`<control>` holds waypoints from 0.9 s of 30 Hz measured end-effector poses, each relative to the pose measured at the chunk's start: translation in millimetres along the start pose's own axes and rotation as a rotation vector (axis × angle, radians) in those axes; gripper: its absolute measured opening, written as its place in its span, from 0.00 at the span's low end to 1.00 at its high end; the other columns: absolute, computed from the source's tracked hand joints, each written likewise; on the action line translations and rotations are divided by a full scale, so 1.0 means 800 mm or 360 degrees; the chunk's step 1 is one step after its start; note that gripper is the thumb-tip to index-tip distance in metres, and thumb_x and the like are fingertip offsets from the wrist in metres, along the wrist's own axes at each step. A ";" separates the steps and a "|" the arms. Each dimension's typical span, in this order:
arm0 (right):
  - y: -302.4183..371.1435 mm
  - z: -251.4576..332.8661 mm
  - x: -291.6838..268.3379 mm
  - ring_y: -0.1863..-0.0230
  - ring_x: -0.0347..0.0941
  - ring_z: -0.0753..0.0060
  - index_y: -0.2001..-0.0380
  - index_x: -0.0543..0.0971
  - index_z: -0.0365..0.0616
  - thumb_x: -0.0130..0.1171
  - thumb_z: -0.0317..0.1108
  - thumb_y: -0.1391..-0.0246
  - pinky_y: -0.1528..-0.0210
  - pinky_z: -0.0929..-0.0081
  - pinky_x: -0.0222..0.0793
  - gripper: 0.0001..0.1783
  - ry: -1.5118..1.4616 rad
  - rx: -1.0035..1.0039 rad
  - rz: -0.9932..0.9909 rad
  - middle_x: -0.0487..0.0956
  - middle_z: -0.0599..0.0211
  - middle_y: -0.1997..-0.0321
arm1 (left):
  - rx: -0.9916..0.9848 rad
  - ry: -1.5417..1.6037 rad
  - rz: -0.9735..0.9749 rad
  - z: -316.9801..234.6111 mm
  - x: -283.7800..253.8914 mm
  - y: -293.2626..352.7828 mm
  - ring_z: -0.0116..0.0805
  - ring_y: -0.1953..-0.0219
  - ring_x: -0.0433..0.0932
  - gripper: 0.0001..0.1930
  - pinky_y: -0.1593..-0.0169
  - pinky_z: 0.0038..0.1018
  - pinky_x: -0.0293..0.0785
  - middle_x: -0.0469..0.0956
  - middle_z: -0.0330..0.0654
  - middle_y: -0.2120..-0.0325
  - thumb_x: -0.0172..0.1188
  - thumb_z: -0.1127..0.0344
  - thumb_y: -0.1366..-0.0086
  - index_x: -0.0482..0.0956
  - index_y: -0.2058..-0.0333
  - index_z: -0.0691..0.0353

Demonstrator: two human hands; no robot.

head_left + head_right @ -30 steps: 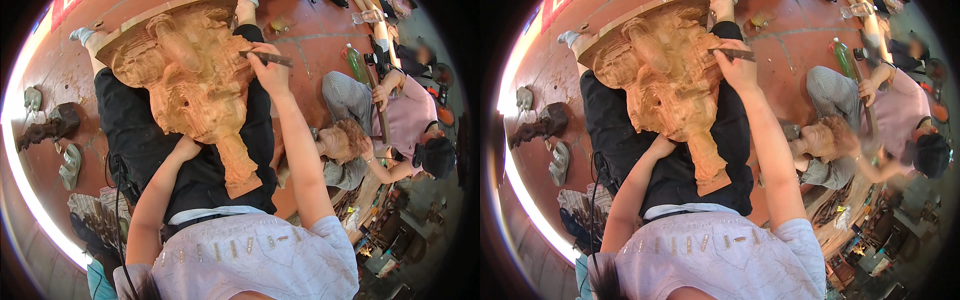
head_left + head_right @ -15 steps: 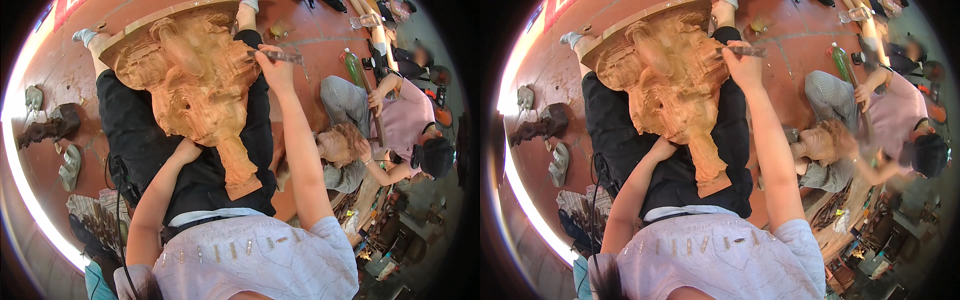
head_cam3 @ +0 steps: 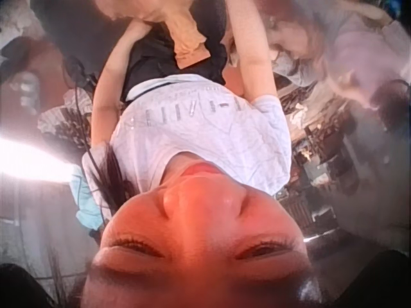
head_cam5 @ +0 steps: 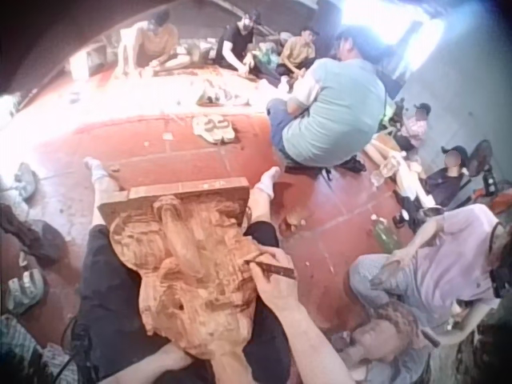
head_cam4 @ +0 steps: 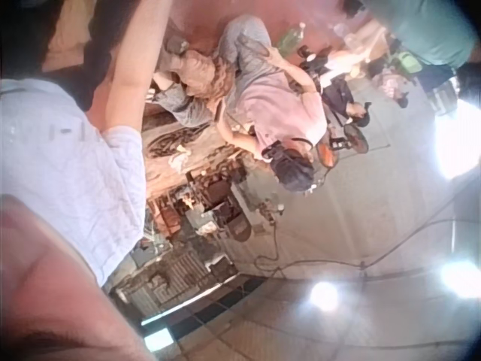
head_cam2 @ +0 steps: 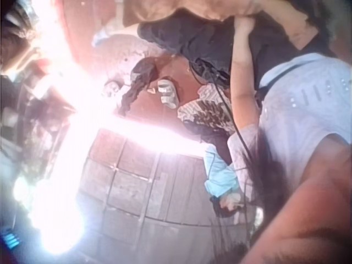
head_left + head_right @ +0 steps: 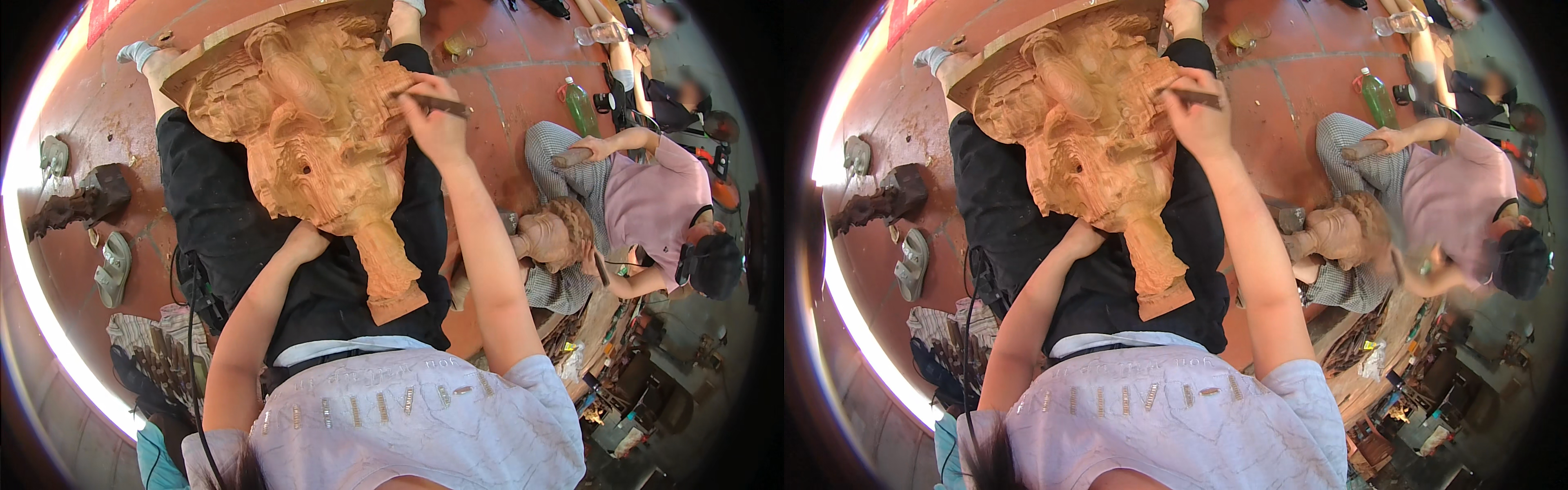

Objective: The person carves a large piece of wood using a chisel and mallet while sitting on the floor. They repeatedly strike the chisel to shape the wood and occasionally brush away wood shavings with their hand.

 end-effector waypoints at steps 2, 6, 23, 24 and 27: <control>-0.007 -0.025 -0.010 0.57 0.73 0.58 0.69 0.79 0.40 0.61 0.32 0.50 0.54 0.68 0.69 0.07 -0.0189 0.0127 0.0015 0.74 0.59 0.54 | -0.0006 -0.0011 0.0004 -0.002 -0.001 0.001 0.48 0.44 0.67 0.21 0.42 0.33 0.63 0.71 0.49 0.48 0.54 0.70 0.40 0.69 0.46 0.60; 0.007 -0.010 -0.004 0.52 0.70 0.58 0.69 0.80 0.42 0.63 0.35 0.52 0.50 0.65 0.66 0.09 -0.0291 0.0215 0.0001 0.73 0.60 0.52 | 0.0051 -0.0021 -0.0042 -0.009 -0.003 0.004 0.49 0.44 0.67 0.21 0.42 0.33 0.63 0.71 0.50 0.48 0.53 0.71 0.40 0.69 0.46 0.60; 0.018 -0.018 -0.007 0.61 0.71 0.73 0.73 0.76 0.39 0.57 0.31 0.48 0.58 0.76 0.65 0.06 -0.0558 0.0380 -0.0071 0.77 0.63 0.62 | 0.0008 -0.0311 0.0127 0.002 0.002 0.016 0.55 0.57 0.75 0.17 0.53 0.37 0.72 0.77 0.55 0.59 0.54 0.65 0.43 0.76 0.56 0.64; 0.027 -0.030 -0.021 0.63 0.71 0.74 0.74 0.75 0.39 0.55 0.30 0.49 0.59 0.77 0.65 0.06 -0.0790 0.0605 -0.0034 0.77 0.64 0.64 | -0.0010 -0.0461 0.0324 -0.033 -0.001 0.027 0.55 0.60 0.76 0.16 0.55 0.38 0.73 0.78 0.55 0.62 0.54 0.66 0.44 0.77 0.58 0.64; 0.037 0.017 -0.032 0.71 0.71 0.76 0.79 0.71 0.41 0.52 0.28 0.52 0.66 0.78 0.66 0.05 -0.1512 0.0951 0.0349 0.77 0.65 0.74 | 0.0188 0.0314 0.0514 -0.114 -0.034 0.087 0.41 0.65 0.78 0.14 0.59 0.33 0.74 0.80 0.49 0.68 0.51 0.67 0.40 0.76 0.58 0.67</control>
Point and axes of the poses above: each hand's wrist, its own y-axis away from the middle knuckle, its own x-axis out of the palm, z = x × y, the point moved 4 cm from there along -y, towards the middle knuckle
